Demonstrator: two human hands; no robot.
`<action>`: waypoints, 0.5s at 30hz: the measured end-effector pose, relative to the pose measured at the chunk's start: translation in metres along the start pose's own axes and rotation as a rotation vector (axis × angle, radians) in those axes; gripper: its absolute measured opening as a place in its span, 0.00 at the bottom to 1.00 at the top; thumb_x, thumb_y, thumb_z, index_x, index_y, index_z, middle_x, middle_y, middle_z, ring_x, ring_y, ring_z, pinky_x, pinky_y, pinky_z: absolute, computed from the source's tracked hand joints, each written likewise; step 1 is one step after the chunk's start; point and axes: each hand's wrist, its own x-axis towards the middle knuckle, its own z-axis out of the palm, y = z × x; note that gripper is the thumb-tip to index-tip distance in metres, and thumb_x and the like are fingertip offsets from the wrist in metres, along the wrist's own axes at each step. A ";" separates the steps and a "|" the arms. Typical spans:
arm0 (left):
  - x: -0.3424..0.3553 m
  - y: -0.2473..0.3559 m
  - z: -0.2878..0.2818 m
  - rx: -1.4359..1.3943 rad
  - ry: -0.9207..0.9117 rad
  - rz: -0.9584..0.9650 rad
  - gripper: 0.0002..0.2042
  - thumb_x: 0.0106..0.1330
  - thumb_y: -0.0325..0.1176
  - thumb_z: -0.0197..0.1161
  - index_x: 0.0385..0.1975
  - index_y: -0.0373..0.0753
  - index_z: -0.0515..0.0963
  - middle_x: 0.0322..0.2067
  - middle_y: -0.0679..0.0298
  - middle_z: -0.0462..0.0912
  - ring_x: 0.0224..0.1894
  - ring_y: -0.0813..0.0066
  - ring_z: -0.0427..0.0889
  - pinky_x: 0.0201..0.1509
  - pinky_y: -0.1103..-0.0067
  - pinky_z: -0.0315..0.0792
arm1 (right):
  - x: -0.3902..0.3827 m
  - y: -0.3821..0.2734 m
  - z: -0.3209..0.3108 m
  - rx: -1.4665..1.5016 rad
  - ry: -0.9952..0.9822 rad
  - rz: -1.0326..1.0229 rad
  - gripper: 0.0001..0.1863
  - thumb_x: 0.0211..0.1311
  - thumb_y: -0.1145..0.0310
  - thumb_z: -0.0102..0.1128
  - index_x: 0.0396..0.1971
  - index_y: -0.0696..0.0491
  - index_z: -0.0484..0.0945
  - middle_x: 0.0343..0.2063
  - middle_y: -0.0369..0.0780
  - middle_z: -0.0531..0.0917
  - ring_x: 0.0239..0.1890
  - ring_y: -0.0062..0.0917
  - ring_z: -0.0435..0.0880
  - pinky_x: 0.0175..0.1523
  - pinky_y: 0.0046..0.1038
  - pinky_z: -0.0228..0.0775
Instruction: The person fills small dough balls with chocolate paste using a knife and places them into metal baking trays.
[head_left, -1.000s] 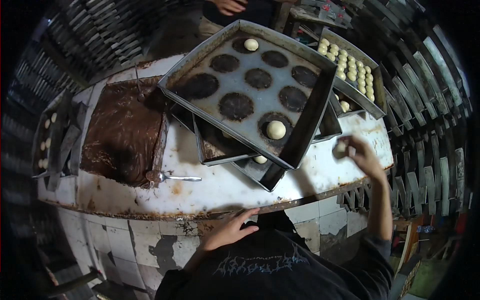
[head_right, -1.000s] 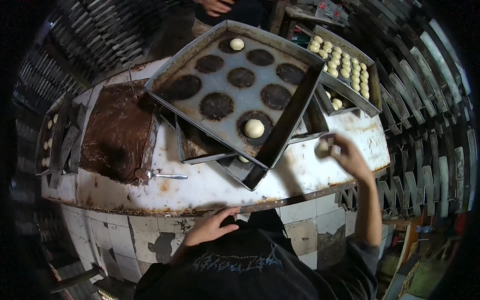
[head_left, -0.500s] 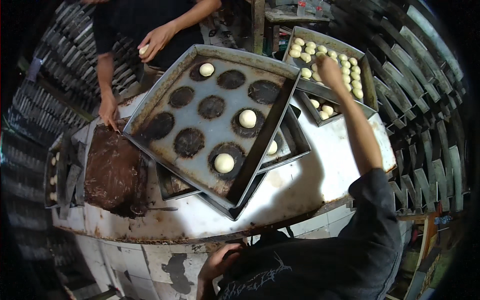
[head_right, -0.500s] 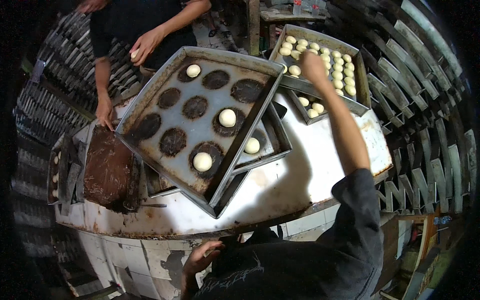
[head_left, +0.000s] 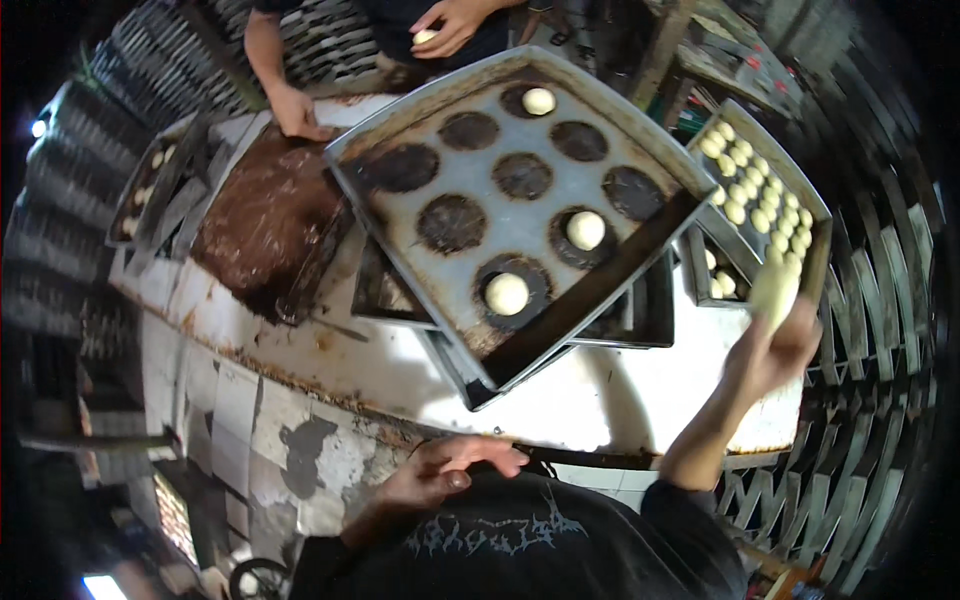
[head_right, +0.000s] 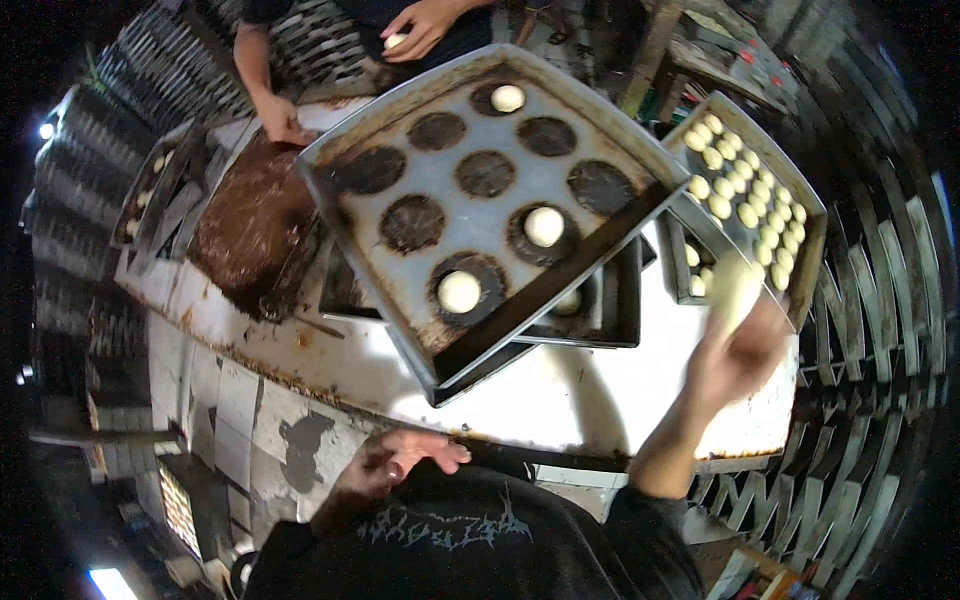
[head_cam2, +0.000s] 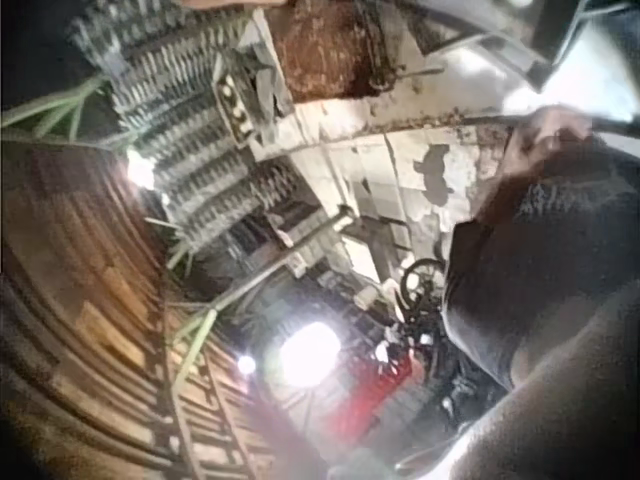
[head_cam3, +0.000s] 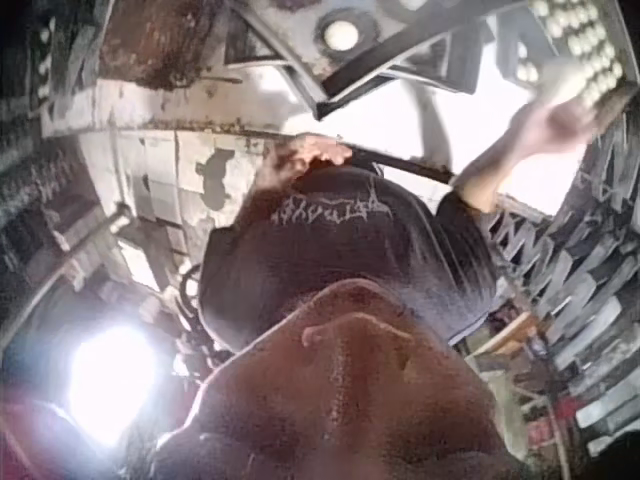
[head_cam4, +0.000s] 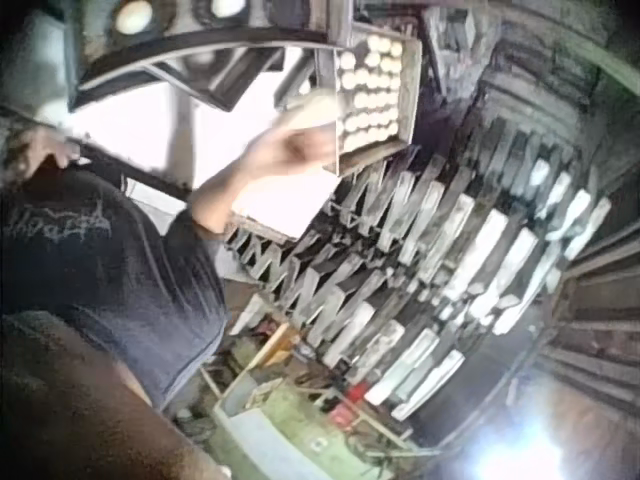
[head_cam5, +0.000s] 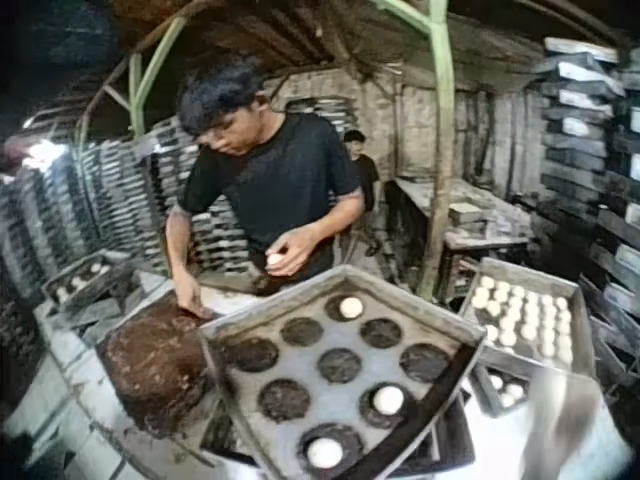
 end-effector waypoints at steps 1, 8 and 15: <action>0.002 0.002 0.005 -0.118 0.051 0.027 0.34 0.64 0.51 0.55 0.61 0.29 0.58 0.50 0.47 0.73 0.58 0.54 0.68 0.65 0.59 0.54 | -0.037 -0.036 0.017 0.115 0.114 0.230 0.10 0.55 0.71 0.63 0.34 0.56 0.72 0.28 0.36 0.74 0.32 0.21 0.74 0.40 0.24 0.66; -0.057 0.016 -0.071 -0.246 0.700 0.015 0.17 0.68 0.30 0.46 0.54 0.29 0.64 0.50 0.47 0.73 0.52 0.58 0.75 0.57 0.66 0.70 | -0.196 -0.116 0.142 0.200 -1.360 -0.297 0.09 0.51 0.69 0.61 0.33 0.55 0.80 0.38 0.42 0.79 0.43 0.33 0.77 0.50 0.36 0.69; -0.157 0.047 -0.183 -0.784 0.521 0.336 0.27 0.56 0.20 0.51 0.59 0.30 0.61 0.56 0.54 0.69 0.60 0.64 0.65 0.65 0.74 0.57 | -0.332 -0.079 0.348 0.190 -0.812 0.547 0.15 0.59 0.73 0.55 0.44 0.62 0.68 0.39 0.49 0.75 0.41 0.38 0.75 0.50 0.29 0.65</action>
